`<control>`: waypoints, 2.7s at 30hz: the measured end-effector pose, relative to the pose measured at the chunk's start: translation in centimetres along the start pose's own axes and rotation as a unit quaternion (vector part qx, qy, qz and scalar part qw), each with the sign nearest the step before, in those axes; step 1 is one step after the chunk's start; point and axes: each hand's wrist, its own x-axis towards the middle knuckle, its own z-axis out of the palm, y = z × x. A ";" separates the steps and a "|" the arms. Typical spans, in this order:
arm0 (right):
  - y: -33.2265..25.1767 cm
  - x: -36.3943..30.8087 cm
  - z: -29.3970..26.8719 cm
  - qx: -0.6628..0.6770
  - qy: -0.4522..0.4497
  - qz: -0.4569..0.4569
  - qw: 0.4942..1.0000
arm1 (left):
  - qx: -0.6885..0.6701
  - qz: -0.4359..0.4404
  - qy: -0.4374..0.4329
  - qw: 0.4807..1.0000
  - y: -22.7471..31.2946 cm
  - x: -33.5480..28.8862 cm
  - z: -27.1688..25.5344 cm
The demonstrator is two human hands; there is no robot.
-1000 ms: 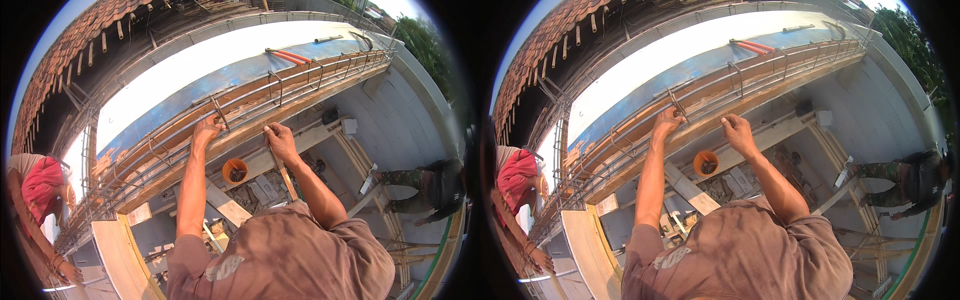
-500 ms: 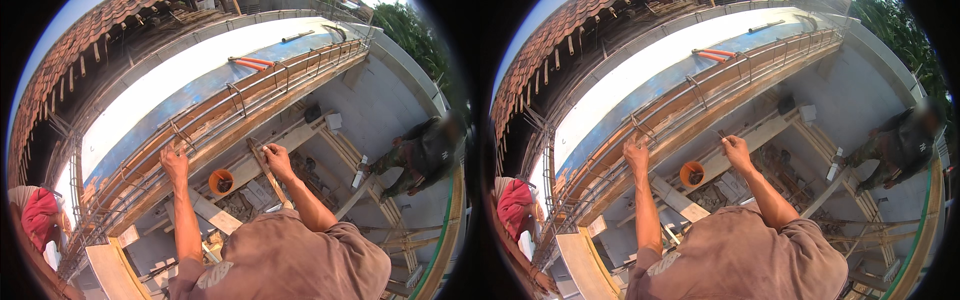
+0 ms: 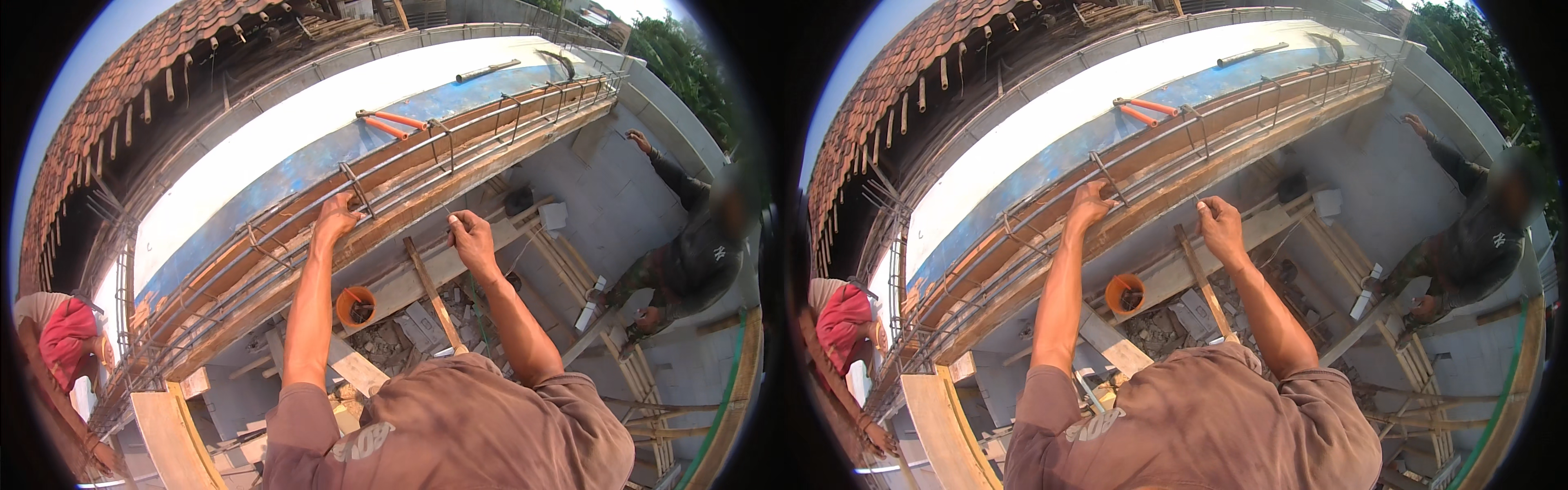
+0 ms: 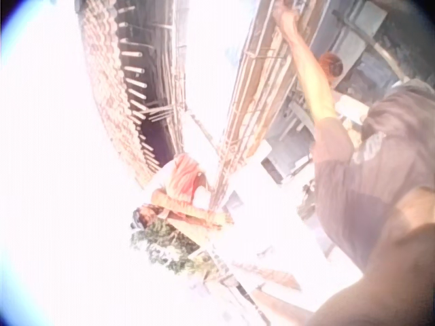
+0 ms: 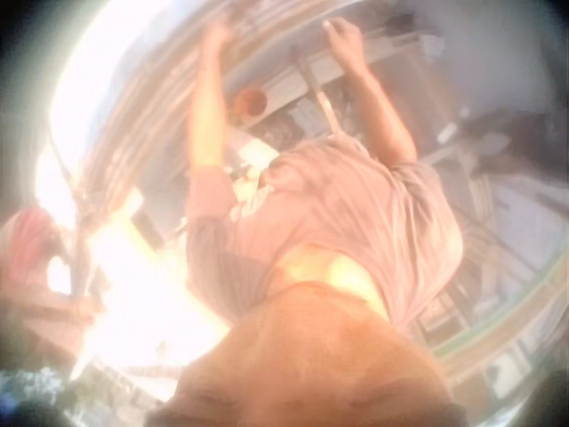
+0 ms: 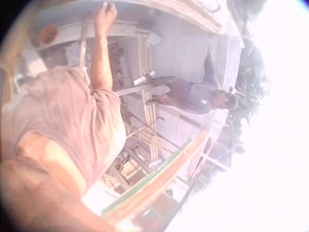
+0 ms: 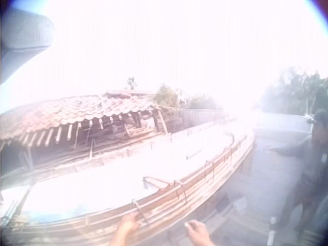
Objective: The person secures metal rebar to a construction frame by twisting thin wire around the joints using pliers.
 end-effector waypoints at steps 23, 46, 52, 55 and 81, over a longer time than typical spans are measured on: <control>-1.1 12.7 12.0 -0.400 -0.117 -0.209 0.885 | -0.051 0.032 0.167 0.984 -2.8 1.2 3.6; 0.8 17.4 13.6 -0.408 -0.213 -0.359 0.812 | -0.133 -0.024 0.075 0.988 -0.1 1.4 1.9; -2.0 14.5 14.3 -0.438 -0.183 -0.334 0.814 | -0.114 -0.003 0.070 0.991 -2.5 1.3 1.8; -0.3 15.6 14.4 -0.415 -0.183 -0.363 0.814 | -0.043 -0.003 0.073 0.996 -1.2 1.2 1.4; -4.6 16.0 13.3 -0.428 -0.423 -0.235 0.763 | -0.280 -0.058 -0.015 0.958 -2.1 3.1 1.0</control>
